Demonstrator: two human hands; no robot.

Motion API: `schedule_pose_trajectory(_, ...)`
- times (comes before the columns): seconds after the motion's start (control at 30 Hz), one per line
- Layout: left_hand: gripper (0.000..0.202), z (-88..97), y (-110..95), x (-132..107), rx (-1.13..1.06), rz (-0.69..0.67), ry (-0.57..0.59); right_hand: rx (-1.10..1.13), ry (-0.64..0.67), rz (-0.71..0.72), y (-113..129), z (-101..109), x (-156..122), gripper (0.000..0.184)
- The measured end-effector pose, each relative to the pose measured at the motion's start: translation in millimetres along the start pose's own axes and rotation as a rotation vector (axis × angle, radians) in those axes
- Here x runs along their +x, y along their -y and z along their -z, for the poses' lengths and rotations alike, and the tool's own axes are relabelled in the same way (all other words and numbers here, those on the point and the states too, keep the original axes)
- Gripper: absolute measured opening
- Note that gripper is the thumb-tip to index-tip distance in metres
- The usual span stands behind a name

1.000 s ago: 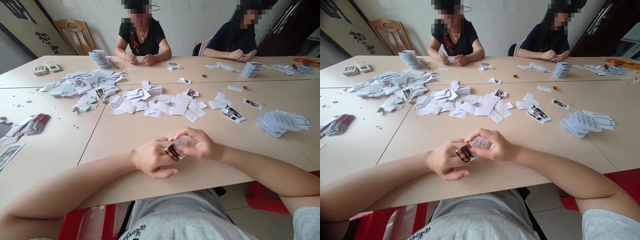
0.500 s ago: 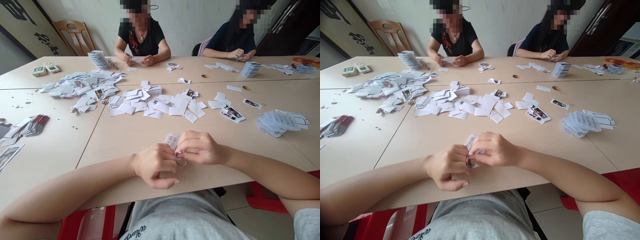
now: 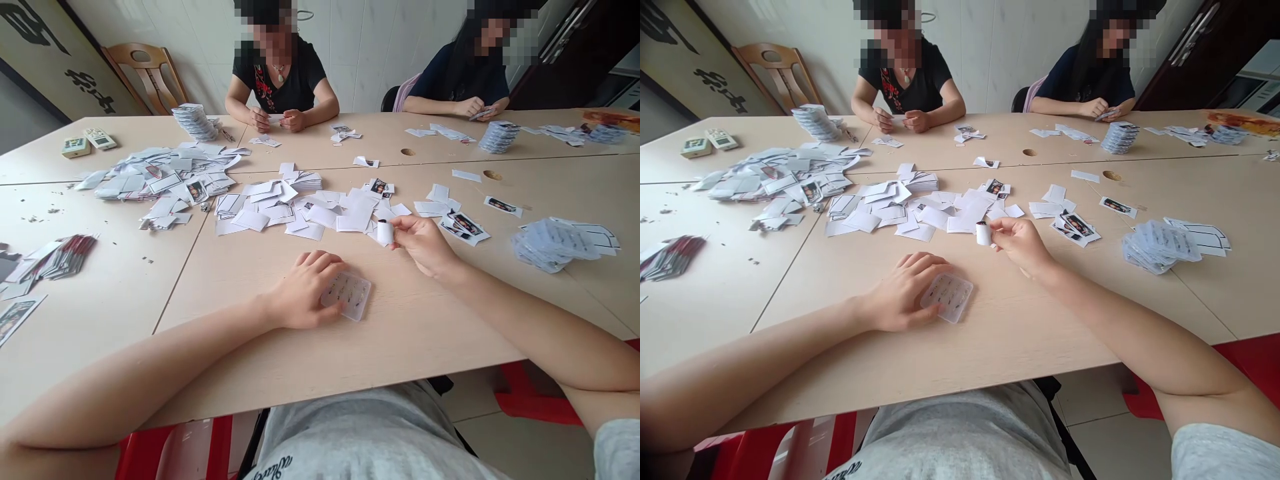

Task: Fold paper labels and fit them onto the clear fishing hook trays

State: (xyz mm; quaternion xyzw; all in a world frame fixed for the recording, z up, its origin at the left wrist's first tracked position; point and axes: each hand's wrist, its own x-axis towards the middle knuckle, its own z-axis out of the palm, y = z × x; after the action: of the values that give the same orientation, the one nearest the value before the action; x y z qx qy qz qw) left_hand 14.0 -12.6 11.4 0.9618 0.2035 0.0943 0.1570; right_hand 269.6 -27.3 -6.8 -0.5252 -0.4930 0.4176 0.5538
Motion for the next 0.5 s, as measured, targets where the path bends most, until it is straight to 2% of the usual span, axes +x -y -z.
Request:
schedule_pose_trajectory(0.23,0.058,-7.6,-5.9,-1.9,0.048,0.123,-0.068,0.221,0.193,-0.177,11.0,-16.5,-17.3,0.02)
schedule_pose_trajectory(0.37,0.056,-10.8,-7.9,-1.6,0.1,0.22,-0.153,0.272,0.197,-0.204,11.6,-26.9,-24.8,0.021)
schedule_pose_trajectory(0.5,0.054,-11.6,-6.7,1.2,0.185,0.251,-0.311,0.292,0.193,-0.168,3.6,-38.4,-28.6,0.019)
